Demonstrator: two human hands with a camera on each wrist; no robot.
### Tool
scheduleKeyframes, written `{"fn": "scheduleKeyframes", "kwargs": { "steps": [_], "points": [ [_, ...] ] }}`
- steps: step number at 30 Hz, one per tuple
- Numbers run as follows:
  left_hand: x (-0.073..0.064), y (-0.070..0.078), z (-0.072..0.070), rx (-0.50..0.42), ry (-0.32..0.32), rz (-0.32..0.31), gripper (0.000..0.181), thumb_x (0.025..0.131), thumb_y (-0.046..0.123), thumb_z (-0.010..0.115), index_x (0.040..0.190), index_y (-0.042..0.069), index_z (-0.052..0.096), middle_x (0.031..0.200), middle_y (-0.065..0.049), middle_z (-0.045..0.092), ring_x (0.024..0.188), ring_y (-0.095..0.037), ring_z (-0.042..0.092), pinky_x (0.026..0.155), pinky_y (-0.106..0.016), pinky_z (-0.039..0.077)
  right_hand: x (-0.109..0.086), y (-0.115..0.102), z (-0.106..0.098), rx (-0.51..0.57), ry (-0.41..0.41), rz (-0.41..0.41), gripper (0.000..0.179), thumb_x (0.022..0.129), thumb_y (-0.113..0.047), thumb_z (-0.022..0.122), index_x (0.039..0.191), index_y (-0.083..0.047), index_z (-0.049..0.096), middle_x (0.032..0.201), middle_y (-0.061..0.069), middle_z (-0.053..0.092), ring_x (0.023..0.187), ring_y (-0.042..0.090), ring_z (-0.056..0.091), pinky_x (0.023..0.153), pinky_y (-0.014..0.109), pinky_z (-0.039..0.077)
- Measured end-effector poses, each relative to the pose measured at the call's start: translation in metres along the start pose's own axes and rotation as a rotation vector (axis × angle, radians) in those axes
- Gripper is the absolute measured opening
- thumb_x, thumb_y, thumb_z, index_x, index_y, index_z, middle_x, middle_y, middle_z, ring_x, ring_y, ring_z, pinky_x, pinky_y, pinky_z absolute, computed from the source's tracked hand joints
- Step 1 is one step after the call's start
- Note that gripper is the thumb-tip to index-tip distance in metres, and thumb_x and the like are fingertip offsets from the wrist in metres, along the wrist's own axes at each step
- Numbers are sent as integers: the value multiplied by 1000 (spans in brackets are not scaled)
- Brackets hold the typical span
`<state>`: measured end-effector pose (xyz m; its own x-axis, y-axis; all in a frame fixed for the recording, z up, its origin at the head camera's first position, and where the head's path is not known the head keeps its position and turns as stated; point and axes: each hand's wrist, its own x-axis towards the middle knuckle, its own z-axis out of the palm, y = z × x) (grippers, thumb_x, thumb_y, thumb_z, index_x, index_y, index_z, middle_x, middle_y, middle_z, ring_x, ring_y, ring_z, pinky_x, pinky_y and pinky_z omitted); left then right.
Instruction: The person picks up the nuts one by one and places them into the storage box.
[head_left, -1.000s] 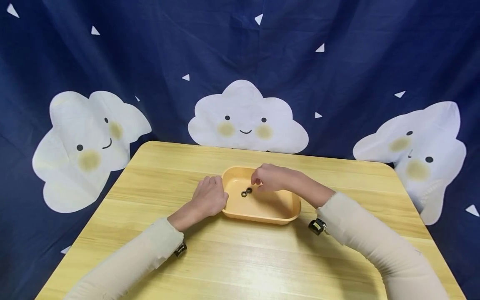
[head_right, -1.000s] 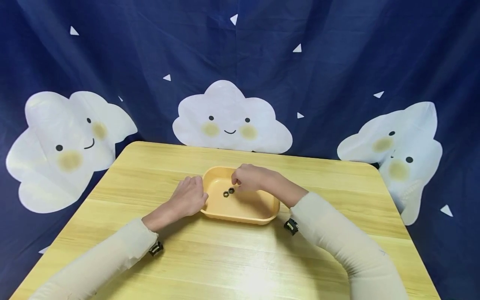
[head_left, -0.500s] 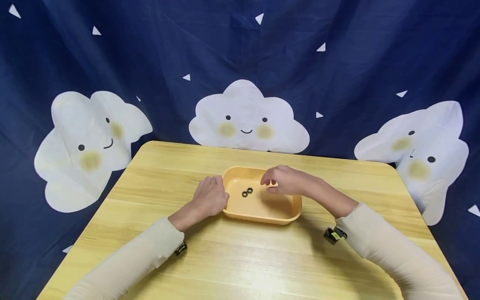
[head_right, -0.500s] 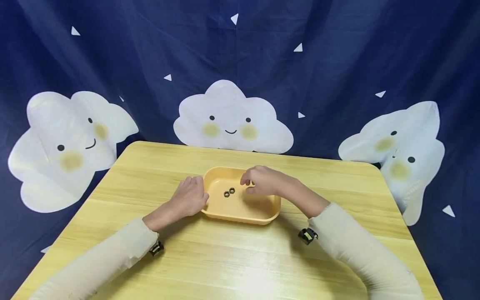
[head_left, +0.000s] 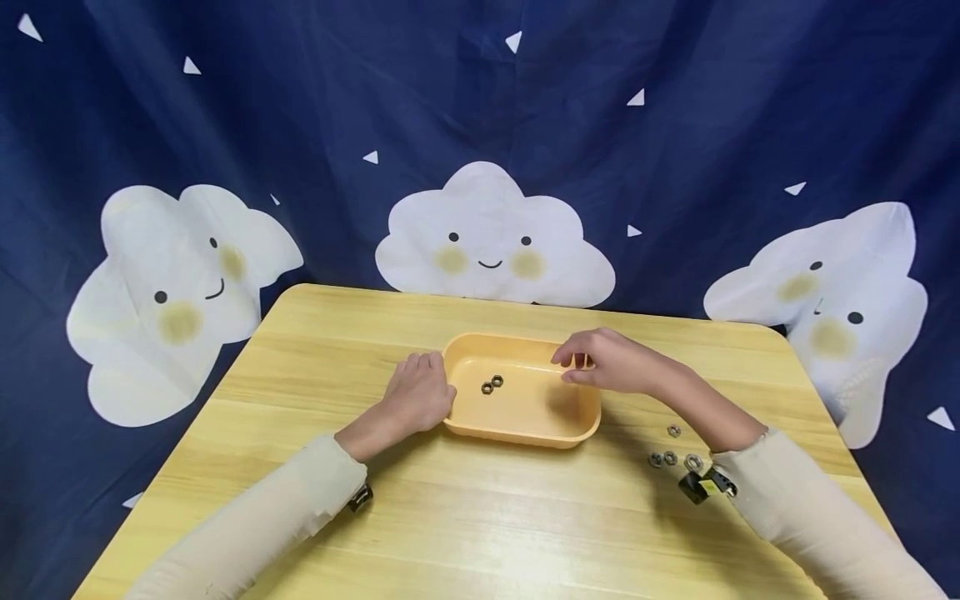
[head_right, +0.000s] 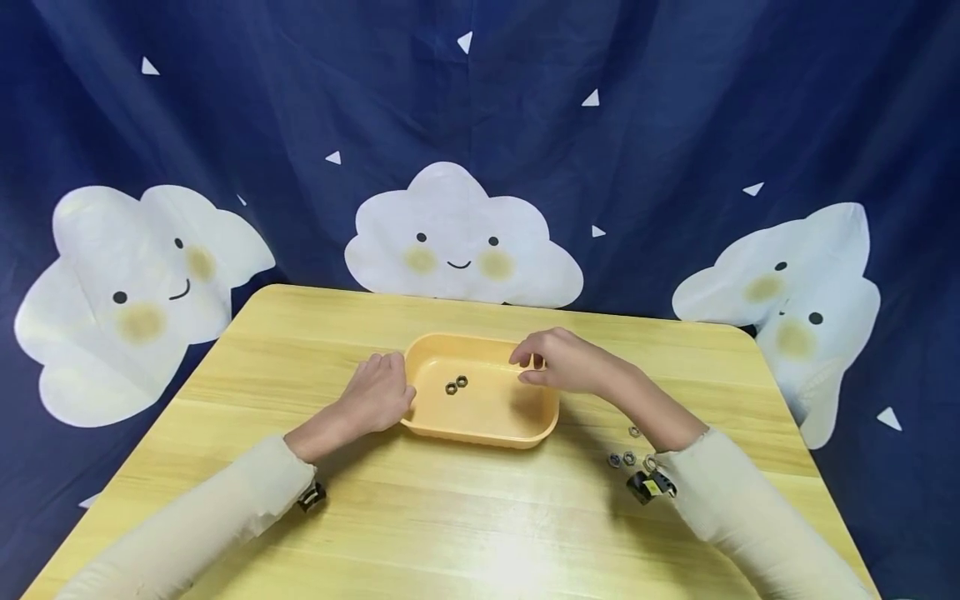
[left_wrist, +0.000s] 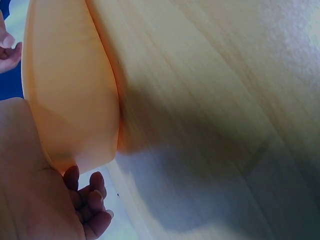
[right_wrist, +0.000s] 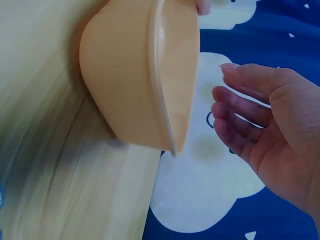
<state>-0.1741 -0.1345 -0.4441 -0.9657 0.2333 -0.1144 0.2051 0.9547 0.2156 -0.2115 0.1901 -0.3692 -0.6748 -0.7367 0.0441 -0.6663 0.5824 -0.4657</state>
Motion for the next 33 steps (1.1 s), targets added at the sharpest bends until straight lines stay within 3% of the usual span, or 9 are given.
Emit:
{"fn": "scheduleKeyframes", "kwargs": {
  "steps": [10,26,33],
  "points": [
    [-1,0,1,1,12,-7,28,101,27,48,107,0,48,94,-11,47,89,-28,41,81,-37,34,-29,5,-2,-12,44,63,21,93,-13,75,112,-5,76,104,9,77,85,11,67,79,41,60],
    [1,-2,2,-12,32,-1,28,100,26,48,107,-1,49,93,-11,47,88,-28,42,80,-36,33,-74,29,-2,-3,163,96,21,89,-11,80,109,-9,76,93,-2,74,80,-2,59,67,27,53],
    [1,-1,1,-10,19,-4,28,100,26,48,107,-1,48,93,-11,47,87,-28,42,79,-36,33,-92,36,2,25,169,150,23,89,-14,80,111,-10,75,90,-8,72,79,-5,58,65,23,51]
  ]
}}
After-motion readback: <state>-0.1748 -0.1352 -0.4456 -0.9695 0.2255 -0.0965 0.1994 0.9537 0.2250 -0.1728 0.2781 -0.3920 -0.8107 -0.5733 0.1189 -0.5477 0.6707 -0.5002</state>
